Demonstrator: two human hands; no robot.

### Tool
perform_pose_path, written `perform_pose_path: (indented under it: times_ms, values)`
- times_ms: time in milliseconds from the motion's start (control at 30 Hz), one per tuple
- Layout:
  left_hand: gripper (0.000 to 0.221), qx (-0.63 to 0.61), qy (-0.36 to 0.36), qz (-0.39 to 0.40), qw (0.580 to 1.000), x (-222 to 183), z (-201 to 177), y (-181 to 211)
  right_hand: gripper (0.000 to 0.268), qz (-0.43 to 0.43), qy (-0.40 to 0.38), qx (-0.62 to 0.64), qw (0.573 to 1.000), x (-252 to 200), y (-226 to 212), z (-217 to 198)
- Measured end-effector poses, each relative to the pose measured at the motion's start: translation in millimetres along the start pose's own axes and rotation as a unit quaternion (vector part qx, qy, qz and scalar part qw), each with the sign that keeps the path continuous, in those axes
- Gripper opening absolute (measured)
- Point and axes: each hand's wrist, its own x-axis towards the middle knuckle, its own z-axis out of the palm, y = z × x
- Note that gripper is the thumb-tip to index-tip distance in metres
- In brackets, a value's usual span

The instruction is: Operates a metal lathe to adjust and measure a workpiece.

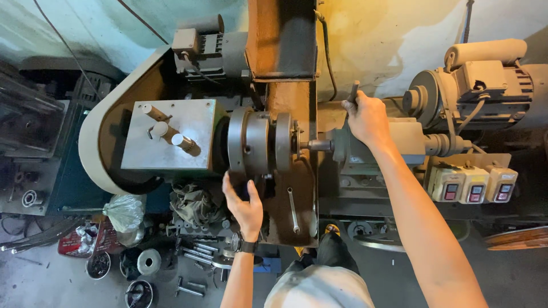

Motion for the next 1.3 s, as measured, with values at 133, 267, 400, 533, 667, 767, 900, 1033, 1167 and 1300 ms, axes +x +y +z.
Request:
perform_pose_path:
  times_ms: [133, 267, 400, 533, 667, 767, 900, 1033, 1167, 1300]
  values:
    - [0.061, 0.043, 0.025, 0.164, 0.985, 71.8, 0.5, 50.9, 0.022, 0.002, -0.001, -0.007, 1.0, -0.3, 0.9, 0.8]
    - [0.062, 0.092, -0.123, 0.103, 0.983, 153.0, 37.5, 44.5, 0.02, 0.016, -0.008, 0.008, 1.0, 1.5, 3.9, 2.3]
    - [0.052, 0.284, -0.27, -0.129, 0.911, 197.6, 71.5, 44.5, 0.016, 0.004, 0.018, 0.043, 0.999, 1.0, 9.5, 2.3]
    - [0.05, 0.307, -0.221, -0.088, 0.921, 193.8, 75.2, 38.0, 0.011, 0.054, 0.057, 0.275, 0.958, 16.3, 8.8, 14.4]
    - [0.049, 0.278, -0.208, -0.091, 0.933, 191.0, 68.5, 44.7, 0.014, 0.006, 0.062, 0.276, 0.959, 43.9, -10.7, 52.0]
    - [0.049, 0.266, -0.209, -0.098, 0.936, 191.2, 67.3, 43.9, 0.012, -0.041, 0.049, 0.316, 0.946, 65.5, -1.6, 107.0]
    - [0.053, 0.25, -0.201, -0.094, 0.942, 190.8, 68.1, 37.9, 0.012, 0.001, -0.043, 0.252, 0.967, 65.3, -42.5, 88.9]
    - [0.052, 0.245, -0.196, -0.106, 0.943, 191.8, 63.4, 55.8, 0.011, -0.042, -0.009, 0.266, 0.963, 60.5, -38.1, 72.7]
    - [0.054, 0.284, -0.18, -0.083, 0.938, 182.7, 63.4, 50.7, 0.015, 0.051, 0.038, 0.399, 0.915, 44.3, -19.3, 42.9]
    - [0.046, 0.237, -0.101, 0.029, 0.966, 157.8, 54.5, 33.4, 0.01, 0.051, 0.047, 0.267, 0.961, 22.0, 29.8, 33.1]
